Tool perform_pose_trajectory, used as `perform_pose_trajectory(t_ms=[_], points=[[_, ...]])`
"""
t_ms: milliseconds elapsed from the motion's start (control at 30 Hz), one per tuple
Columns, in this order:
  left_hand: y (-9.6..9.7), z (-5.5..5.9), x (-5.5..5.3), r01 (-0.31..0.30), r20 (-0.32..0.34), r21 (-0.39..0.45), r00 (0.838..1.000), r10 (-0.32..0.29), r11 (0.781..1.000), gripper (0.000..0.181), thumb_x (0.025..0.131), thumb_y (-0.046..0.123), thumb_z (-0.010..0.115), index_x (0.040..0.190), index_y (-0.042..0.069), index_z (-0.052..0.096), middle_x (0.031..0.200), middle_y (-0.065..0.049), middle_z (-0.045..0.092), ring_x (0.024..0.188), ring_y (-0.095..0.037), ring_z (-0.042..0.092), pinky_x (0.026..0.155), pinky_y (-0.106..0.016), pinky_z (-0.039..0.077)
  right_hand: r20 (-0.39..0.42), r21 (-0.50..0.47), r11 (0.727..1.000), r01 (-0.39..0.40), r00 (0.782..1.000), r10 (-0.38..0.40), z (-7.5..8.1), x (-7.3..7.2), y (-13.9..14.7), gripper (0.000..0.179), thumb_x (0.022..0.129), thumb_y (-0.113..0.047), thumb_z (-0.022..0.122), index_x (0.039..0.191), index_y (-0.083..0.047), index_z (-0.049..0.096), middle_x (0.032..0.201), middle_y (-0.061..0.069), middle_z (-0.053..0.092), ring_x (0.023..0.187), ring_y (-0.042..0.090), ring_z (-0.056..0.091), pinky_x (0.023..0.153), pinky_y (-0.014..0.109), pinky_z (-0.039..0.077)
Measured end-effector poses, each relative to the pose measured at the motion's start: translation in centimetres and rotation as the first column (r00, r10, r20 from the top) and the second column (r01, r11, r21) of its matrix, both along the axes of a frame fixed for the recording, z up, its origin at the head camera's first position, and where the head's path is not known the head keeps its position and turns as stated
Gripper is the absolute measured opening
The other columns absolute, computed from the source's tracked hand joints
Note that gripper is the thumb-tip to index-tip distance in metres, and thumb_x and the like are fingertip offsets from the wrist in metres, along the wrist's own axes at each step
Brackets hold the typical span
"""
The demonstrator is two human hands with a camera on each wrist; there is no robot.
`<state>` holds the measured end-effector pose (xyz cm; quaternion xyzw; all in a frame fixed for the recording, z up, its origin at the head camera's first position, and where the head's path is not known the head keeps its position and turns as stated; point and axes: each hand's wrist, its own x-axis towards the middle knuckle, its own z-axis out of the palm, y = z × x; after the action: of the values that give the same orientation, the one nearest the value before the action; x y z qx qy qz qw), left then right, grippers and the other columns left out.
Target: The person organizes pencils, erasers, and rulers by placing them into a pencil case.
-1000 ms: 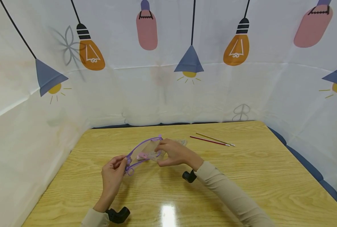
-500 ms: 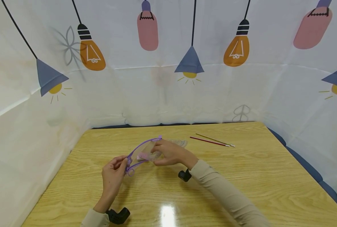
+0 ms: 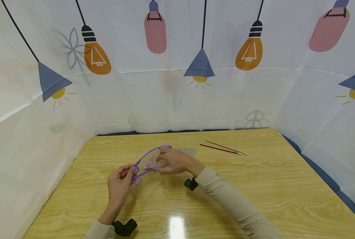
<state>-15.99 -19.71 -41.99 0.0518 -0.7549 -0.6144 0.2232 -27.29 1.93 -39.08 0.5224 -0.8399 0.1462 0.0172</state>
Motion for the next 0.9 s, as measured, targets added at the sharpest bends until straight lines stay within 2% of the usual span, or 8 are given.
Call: perform_pose_trajectory(t_ms=[267,433,667,900], points=[[-0.1,-0.1,0.0,0.001,0.001,0.015,1.000,-0.001,1.000,0.019,0.094,0.013,0.066,0.104,-0.002,0.071,0.090,-0.017,0.071,0.069,-0.011,0.067,0.048,-0.019,0.047,0.026,0.020,0.999,-0.037,0.999,0.036,-0.3,-0.4,-0.5,0.034,0.093,-0.029,0.060,0.117,-0.008,0.069,0.111,0.003,0.060,0.099,0.014,0.054,0.086,0.025,0.045],[-0.1,-0.1,0.0,-0.005,0.001,0.008,1.000,0.005,1.000,0.017,0.094,0.012,0.066,0.102,-0.001,0.072,0.088,-0.017,0.071,0.070,-0.013,0.067,0.048,-0.020,0.048,0.052,0.030,0.998,-0.054,0.997,0.052,-0.3,-0.6,-1.0,0.033,0.094,-0.029,0.057,0.118,-0.009,0.069,0.115,0.004,0.060,0.103,0.015,0.055,0.089,0.026,0.044],[-0.1,-0.1,0.0,-0.007,0.004,0.011,1.000,0.007,1.000,0.017,0.094,0.013,0.066,0.101,-0.002,0.072,0.087,-0.017,0.071,0.069,-0.012,0.067,0.049,-0.020,0.048,0.095,0.055,0.998,-0.043,0.995,0.038,-0.7,-0.9,-2.0,0.036,0.094,-0.030,0.056,0.121,-0.009,0.067,0.120,0.004,0.059,0.108,0.015,0.054,0.092,0.026,0.043],[-0.2,-0.1,0.0,0.005,-0.005,0.024,1.000,-0.005,1.000,0.018,0.094,0.014,0.067,0.103,-0.002,0.072,0.089,-0.017,0.071,0.068,-0.009,0.065,0.048,-0.020,0.047,0.111,0.080,0.996,-0.038,0.993,0.029,-0.9,-1.2,-2.5,0.037,0.095,-0.032,0.056,0.122,-0.009,0.067,0.120,0.003,0.061,0.106,0.013,0.056,0.088,0.024,0.044]])
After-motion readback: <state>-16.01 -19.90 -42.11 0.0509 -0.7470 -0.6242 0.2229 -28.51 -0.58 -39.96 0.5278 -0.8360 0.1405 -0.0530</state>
